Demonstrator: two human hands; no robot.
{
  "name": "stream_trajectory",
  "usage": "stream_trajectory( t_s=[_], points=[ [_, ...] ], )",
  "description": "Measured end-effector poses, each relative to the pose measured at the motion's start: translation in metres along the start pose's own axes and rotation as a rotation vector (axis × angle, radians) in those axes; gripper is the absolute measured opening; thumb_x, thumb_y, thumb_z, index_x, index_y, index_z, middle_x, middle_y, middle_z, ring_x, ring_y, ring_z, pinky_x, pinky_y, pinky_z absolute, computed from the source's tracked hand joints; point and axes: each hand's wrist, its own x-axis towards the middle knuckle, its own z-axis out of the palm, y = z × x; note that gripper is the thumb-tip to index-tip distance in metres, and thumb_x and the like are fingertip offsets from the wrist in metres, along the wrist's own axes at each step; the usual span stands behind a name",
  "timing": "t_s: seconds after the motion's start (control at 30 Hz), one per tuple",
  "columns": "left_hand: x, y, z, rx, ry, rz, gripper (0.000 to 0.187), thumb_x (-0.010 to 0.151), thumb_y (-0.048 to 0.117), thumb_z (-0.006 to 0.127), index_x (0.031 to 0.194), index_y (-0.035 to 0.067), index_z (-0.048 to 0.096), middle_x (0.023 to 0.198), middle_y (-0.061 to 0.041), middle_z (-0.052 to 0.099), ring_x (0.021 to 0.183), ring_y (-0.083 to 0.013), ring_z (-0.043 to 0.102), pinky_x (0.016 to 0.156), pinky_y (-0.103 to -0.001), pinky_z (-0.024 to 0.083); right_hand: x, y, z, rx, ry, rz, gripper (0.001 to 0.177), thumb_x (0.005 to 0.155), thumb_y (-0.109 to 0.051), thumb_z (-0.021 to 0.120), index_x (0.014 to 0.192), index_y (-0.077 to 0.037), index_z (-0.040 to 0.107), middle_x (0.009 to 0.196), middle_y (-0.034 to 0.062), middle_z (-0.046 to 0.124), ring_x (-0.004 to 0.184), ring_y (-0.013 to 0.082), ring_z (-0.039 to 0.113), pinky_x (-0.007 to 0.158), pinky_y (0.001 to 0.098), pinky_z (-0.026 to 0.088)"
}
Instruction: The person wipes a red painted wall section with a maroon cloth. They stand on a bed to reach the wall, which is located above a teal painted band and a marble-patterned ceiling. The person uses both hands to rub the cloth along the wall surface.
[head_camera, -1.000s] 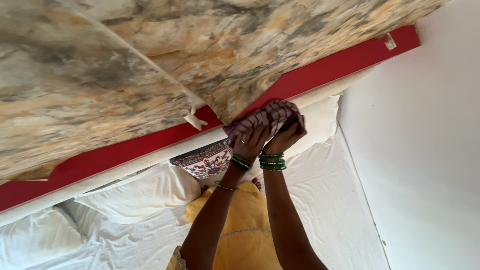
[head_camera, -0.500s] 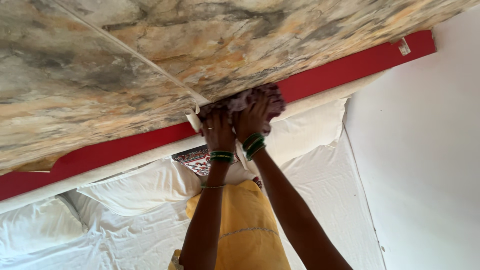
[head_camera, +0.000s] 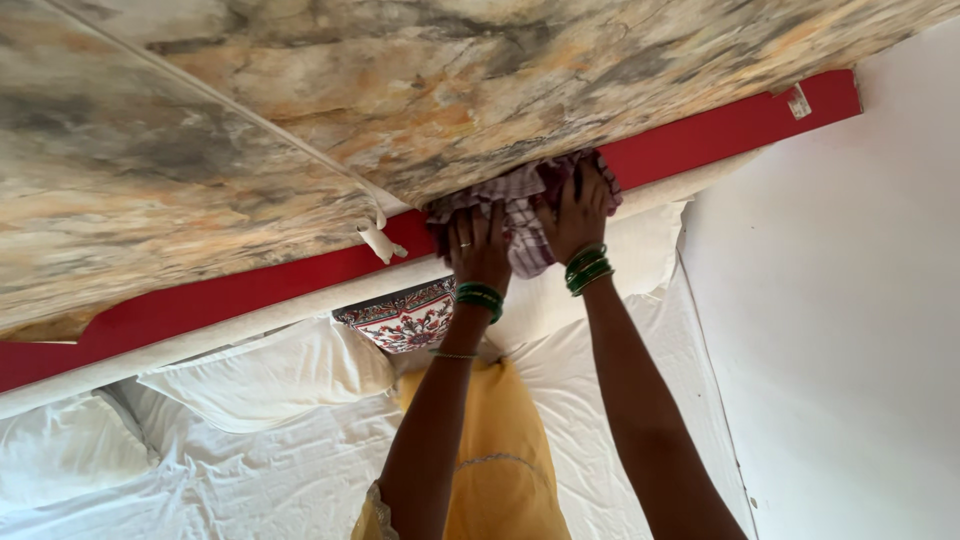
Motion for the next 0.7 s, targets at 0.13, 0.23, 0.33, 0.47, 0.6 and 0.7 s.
stream_trajectory(
  t_s=[0.13,0.23,0.33,0.47,0.6,0.7],
  points=[
    [0.008,0.012,0.0,0.066,-0.045,0.004,0.062,0.097,0.035,0.062,0.153,0.015,0.045,0.148,-0.02,0.046,0.134,-0.0438,0.044,0.116,-0.057,0.033,0.004,-0.007,-0.016,0.099,0.064,0.002,0.072,0.102,-0.044,0.058,0.145,0.011,0.043,0.156,0.0354,0.035,0.141,0.0567,0.035,0.119,0.0646,0.025],
    [0.008,0.007,-0.006,0.055,-0.034,0.044,0.062,0.097,0.035,0.063,0.153,0.015,0.046,0.147,-0.02,0.047,0.132,-0.0439,0.044,0.113,-0.058,0.035,0.005,-0.011,-0.013,0.075,0.012,0.084,0.073,0.1,-0.044,0.058,0.143,0.013,0.044,0.153,0.0374,0.034,0.139,0.0574,0.033,0.119,0.0652,0.021],
    [0.008,0.006,-0.006,0.047,-0.039,0.065,0.062,0.095,0.037,0.064,0.15,0.013,0.047,0.145,-0.021,0.047,0.131,-0.0445,0.044,0.115,-0.06,0.034,0.008,-0.022,0.007,-0.063,0.015,0.137,0.074,0.098,-0.043,0.056,0.141,0.015,0.043,0.155,0.0394,0.032,0.141,0.0575,0.028,0.117,0.0677,0.014],
    [0.004,-0.001,-0.002,0.068,-0.061,0.117,0.062,0.094,0.034,0.064,0.149,0.009,0.047,0.145,-0.021,0.048,0.133,-0.0435,0.045,0.116,-0.059,0.034,-0.007,-0.053,0.018,-0.097,0.051,0.046,0.073,0.102,-0.044,0.052,0.141,0.017,0.04,0.156,0.0416,0.031,0.146,0.0565,0.026,0.123,0.0662,0.013],
    [-0.001,-0.021,0.006,-0.009,0.008,0.178,0.06,0.096,0.032,0.063,0.149,0.008,0.048,0.147,-0.02,0.049,0.135,-0.0423,0.046,0.116,-0.057,0.035,-0.021,-0.052,0.001,0.091,-0.079,-0.037,0.064,0.107,-0.041,0.047,0.142,0.012,0.043,0.157,0.0354,0.035,0.15,0.0526,0.029,0.127,0.0645,0.015],
    [-0.001,-0.03,0.017,0.073,-0.063,0.233,0.057,0.095,0.025,0.061,0.15,0.011,0.051,0.148,-0.016,0.048,0.138,-0.0386,0.044,0.114,-0.056,0.036,-0.014,-0.015,-0.006,-0.034,-0.106,0.031,0.065,0.107,-0.042,0.045,0.146,0.011,0.042,0.156,0.0366,0.033,0.147,0.0556,0.026,0.123,0.0653,0.012]
  ],
)
